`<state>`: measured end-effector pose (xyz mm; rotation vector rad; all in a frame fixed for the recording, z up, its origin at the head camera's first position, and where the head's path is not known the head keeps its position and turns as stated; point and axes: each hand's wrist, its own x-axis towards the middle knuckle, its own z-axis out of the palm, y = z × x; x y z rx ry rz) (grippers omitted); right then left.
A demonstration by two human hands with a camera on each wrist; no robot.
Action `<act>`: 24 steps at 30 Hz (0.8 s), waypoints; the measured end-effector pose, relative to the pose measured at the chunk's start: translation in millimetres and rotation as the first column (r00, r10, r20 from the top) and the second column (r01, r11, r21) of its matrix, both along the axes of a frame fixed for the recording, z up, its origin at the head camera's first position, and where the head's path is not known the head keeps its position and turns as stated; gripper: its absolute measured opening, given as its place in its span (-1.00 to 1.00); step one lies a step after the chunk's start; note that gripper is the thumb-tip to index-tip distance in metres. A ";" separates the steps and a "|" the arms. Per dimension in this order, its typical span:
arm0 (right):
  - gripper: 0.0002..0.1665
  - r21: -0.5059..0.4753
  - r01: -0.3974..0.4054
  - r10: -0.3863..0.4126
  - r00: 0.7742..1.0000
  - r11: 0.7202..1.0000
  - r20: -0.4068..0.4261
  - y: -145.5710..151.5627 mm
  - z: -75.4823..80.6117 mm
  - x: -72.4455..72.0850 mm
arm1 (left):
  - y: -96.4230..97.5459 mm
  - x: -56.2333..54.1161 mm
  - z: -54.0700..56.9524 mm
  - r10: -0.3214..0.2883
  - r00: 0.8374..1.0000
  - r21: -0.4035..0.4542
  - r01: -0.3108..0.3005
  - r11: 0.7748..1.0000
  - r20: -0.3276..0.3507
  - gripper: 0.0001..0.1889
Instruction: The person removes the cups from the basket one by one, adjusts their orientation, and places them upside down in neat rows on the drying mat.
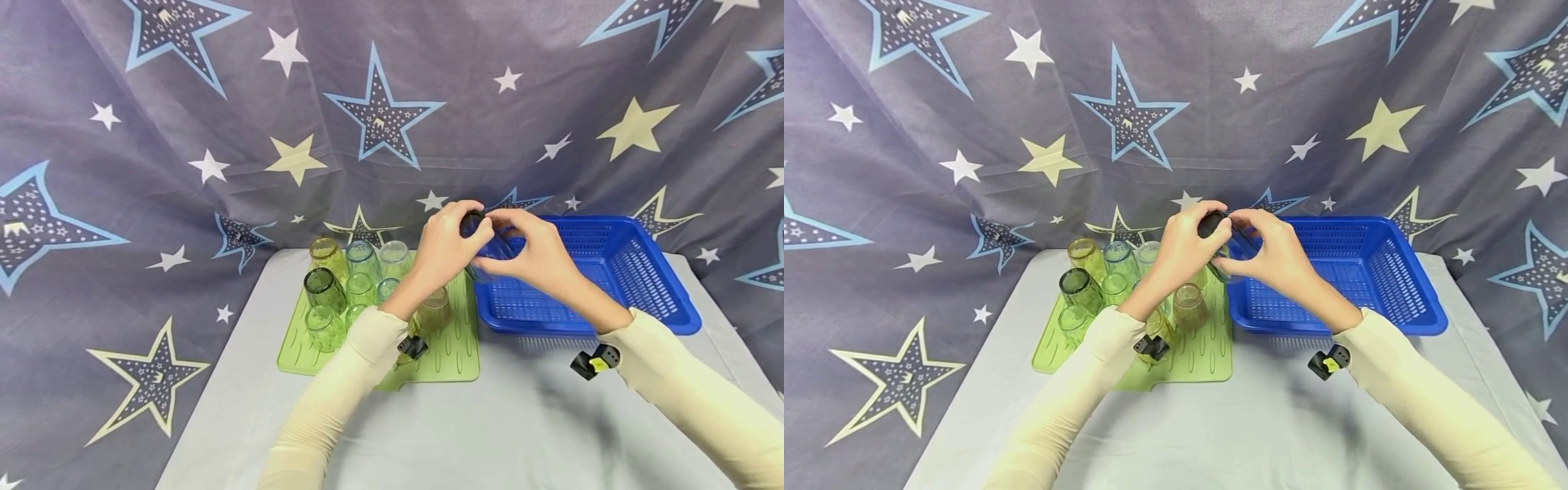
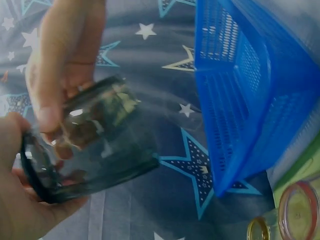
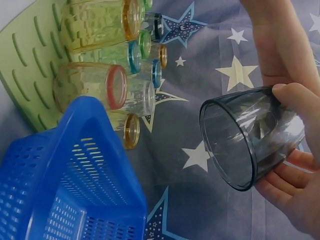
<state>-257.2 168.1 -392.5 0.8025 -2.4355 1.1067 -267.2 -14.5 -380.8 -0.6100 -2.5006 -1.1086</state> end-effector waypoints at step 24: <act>-0.14 0.175 -0.137 0.116 0.985 0.975 0.126 11.5 28.0 -7.5 | -16.9 -4.9 -5.3 0.044 0.992 -0.016 -0.047 0.999 -0.118 -0.82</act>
